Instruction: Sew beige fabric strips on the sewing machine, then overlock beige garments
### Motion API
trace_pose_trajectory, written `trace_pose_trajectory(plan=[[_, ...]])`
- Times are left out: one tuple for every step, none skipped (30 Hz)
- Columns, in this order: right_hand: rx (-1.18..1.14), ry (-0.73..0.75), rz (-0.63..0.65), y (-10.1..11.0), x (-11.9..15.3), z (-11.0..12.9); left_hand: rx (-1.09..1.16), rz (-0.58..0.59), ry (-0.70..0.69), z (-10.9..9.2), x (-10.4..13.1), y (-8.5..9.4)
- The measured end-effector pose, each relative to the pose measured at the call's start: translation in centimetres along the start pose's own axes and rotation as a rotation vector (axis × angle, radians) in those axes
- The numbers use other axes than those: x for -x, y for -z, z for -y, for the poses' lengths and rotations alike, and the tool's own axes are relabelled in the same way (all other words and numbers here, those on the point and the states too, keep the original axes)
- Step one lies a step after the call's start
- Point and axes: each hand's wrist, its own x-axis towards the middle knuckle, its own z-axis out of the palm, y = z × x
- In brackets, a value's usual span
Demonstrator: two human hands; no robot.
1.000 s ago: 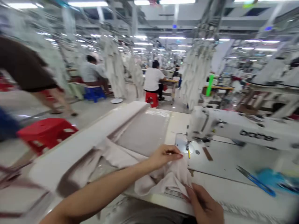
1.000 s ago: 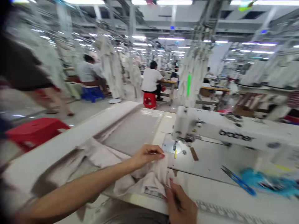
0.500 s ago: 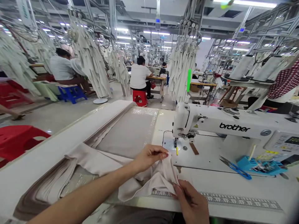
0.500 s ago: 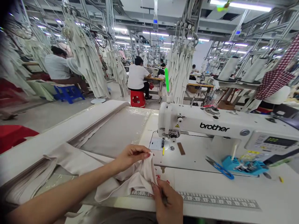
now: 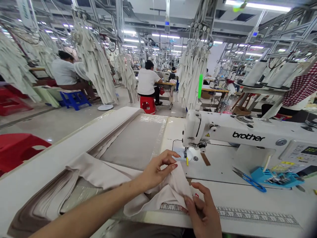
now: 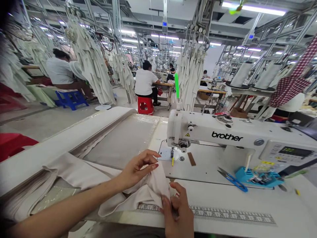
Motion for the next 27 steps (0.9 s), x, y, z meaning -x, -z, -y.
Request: trace_pose_trajectory(plan=[[0.013,0.012,0.002,0.0,0.0,-0.1,-0.06,-0.007,-0.023,0.0,0.2,0.0],[0.028,0.023,0.002,0.0,0.1,-0.1,-0.116,-0.014,-0.051,0.0,0.3,0.0],[0.053,0.033,0.004,0.0,0.1,-0.2,-0.166,-0.017,-0.084,0.1,0.4,0.0],[0.089,0.044,0.008,0.0,0.2,-0.2,-0.208,-0.019,-0.122,0.3,0.5,0.0],[0.136,0.058,0.013,0.1,0.2,-0.2,-0.244,-0.017,-0.156,0.6,0.5,0.0],[0.193,0.074,0.02,0.2,0.2,-0.1,-0.276,-0.013,-0.181,0.8,0.4,0.0],[0.261,0.097,0.028,0.3,0.0,0.0,-0.307,-0.001,-0.193,1.0,0.3,0.0],[0.346,0.13,0.044,0.5,-0.2,0.2,-0.334,0.014,-0.191,1.1,0.0,0.0],[0.443,0.173,0.082,0.6,-0.6,0.4,-0.362,0.036,-0.17,1.1,-0.4,0.0],[0.552,0.223,0.135,0.8,-1.2,0.7,-0.392,0.064,-0.131,1.1,-0.8,0.0],[0.672,0.28,0.193,0.9,-1.8,1.0,-0.424,0.094,-0.077,1.0,-1.4,0.0],[0.8,0.341,0.25,0.9,-2.5,1.4,-0.452,0.117,-0.014,0.9,-2.1,0.0],[0.938,0.403,0.288,0.9,-3.2,1.7,-0.472,0.133,0.051,0.8,-2.8,-0.1],[1.072,0.465,0.306,0.9,-3.9,2.0,-0.481,0.139,0.107,0.8,-3.5,-0.1],[1.192,0.526,0.305,0.8,-4.5,2.3,-0.478,0.142,0.15,0.8,-4.2,-0.2],[1.285,0.589,0.3,0.7,-5.1,2.6,-0.465,0.138,0.178,1.0,-4.8,-0.2],[1.343,0.647,0.308,0.6,-5.6,2.9,-0.447,0.135,0.198,1.3,-5.3,-0.3],[1.368,0.697,0.323,0.6,-6.1,3.1,-0.43,0.137,0.213,1.6,-5.7,-0.3],[1.365,0.752,0.338,0.6,-6.5,3.4,-0.409,0.138,0.23,2.0,-6.0,-0.4],[1.348,0.814,0.349,0.7,-6.9,3.5,-0.377,0.135,0.255,2.3,-6.2,-0.4],[1.335,0.878,0.351,0.8,-7.3,3.7,-0.337,0.128,0.285,2.7,-6.3,-0.4],[1.324,0.945,0.352,1.0,-7.7,3.8,-0.295,0.119,0.315,2.9,-6.4,-0.4],[1.315,1.003,0.356,1.1,-8.1,3.8,-0.257,0.11,0.341,3.1,-6.5,-0.3],[1.307,1.05,0.368,1.3,-8.5,3.8,-0.228,0.102,0.362,3.2,-6.5,-0.3],[1.301,1.084,0.383,1.4,-8.8,3.7,-0.217,0.1,0.379,3.2,-6.6,-0.3],[1.292,1.11,0.395,1.5,-9.2,3.5,-0.223,0.104,0.39,3.2,-6.7,-0.3],[1.28,1.133,0.404,1.7,-9.5,3.3,-0.233,0.11,0.401,3.1,-6.9,-0.3]])
